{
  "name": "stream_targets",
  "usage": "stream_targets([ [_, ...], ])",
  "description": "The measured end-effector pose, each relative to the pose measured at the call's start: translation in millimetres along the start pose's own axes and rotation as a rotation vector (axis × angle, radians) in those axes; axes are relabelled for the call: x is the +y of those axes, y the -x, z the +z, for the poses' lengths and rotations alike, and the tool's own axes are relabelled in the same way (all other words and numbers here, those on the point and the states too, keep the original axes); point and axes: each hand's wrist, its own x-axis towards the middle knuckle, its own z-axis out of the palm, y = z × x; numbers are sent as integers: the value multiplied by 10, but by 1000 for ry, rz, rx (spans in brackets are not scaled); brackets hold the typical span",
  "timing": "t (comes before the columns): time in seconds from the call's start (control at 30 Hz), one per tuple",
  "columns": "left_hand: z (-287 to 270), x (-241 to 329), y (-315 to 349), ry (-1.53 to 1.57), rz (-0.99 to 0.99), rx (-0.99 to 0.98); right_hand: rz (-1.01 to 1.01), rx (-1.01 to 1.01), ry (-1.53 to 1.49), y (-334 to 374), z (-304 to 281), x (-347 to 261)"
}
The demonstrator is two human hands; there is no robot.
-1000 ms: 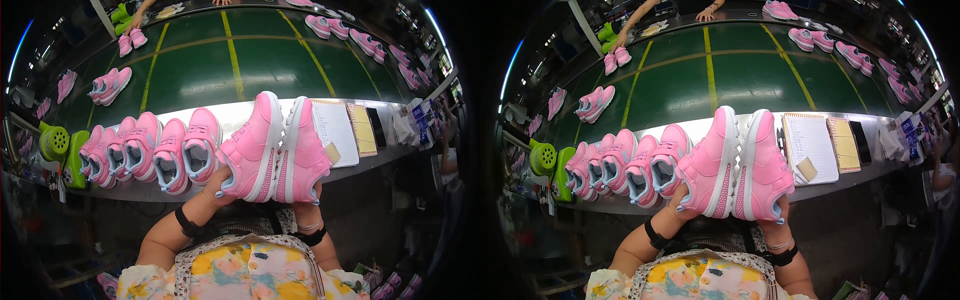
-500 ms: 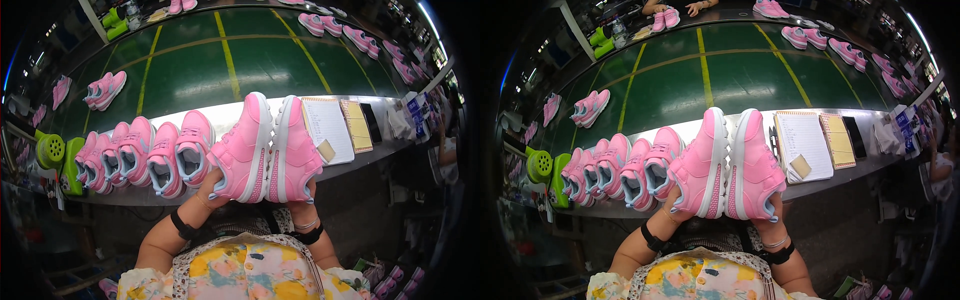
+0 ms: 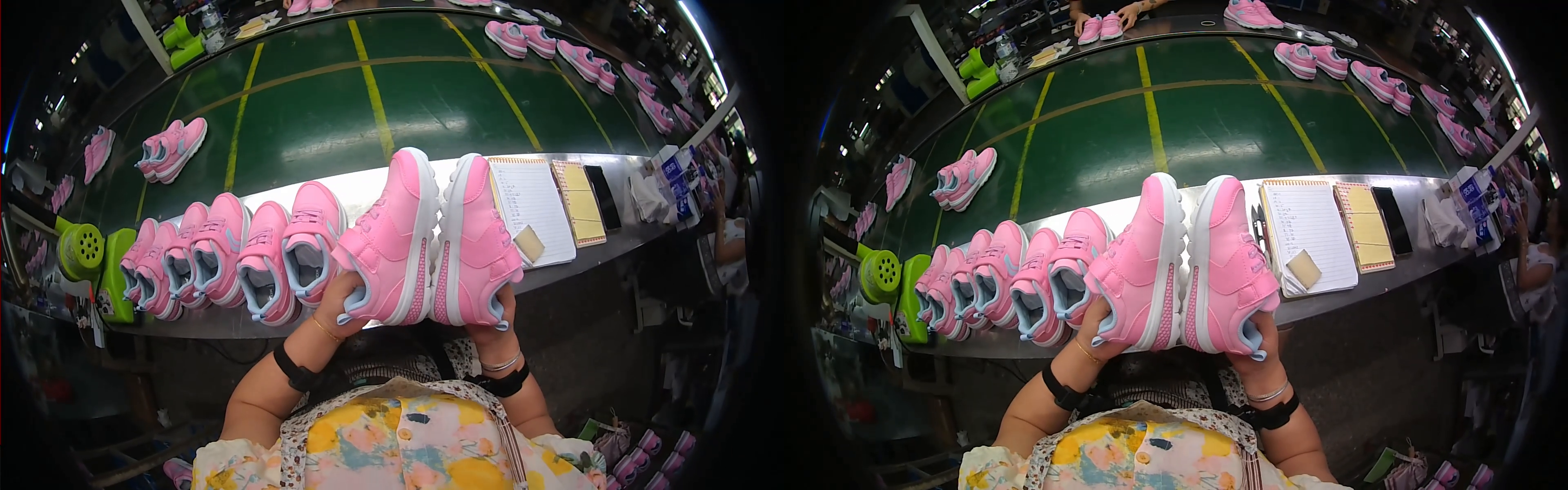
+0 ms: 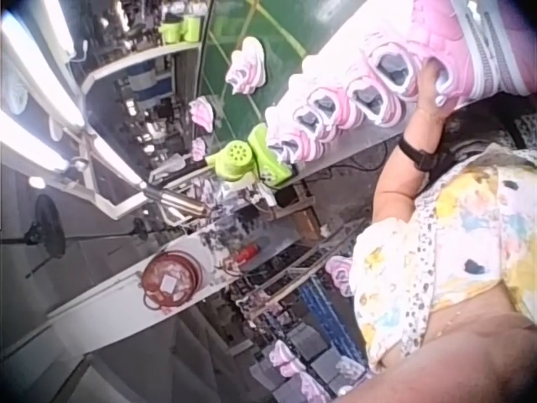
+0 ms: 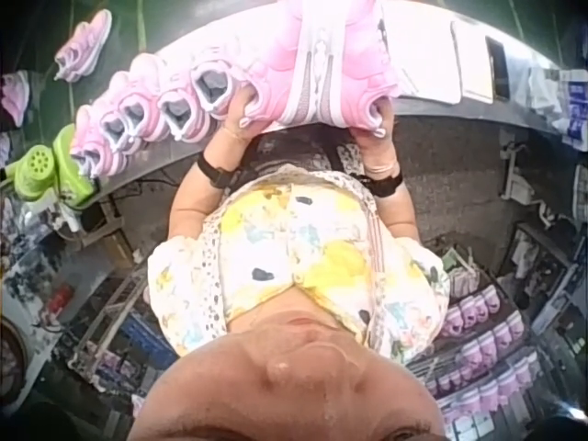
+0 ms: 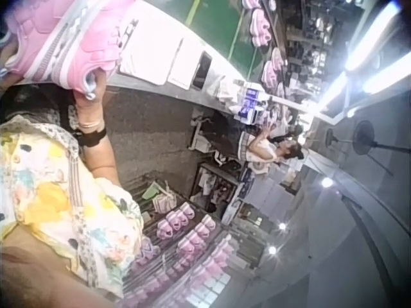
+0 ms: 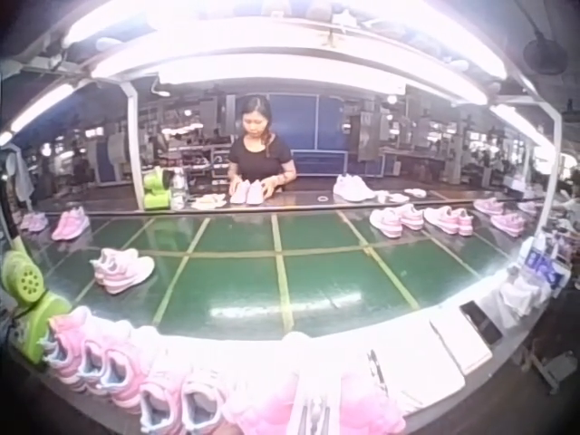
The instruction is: Inspecting and marking children's sneakers on a manufacturing line for quality control.
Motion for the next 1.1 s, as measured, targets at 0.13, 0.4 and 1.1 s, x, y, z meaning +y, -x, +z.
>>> stream_targets([
  [0.13, -5, 13, -85, -286, 134, 130, 356, 353, -652, -130, 16, -146],
  [0.4, 544, 253, -62, -1684, 825, 336, 362, 380, -406, -188, 35, -365],
  [1.1, 1019, 556, 168, -328, 241, -3, 84, 72, 1666, -892, -301, -2],
])
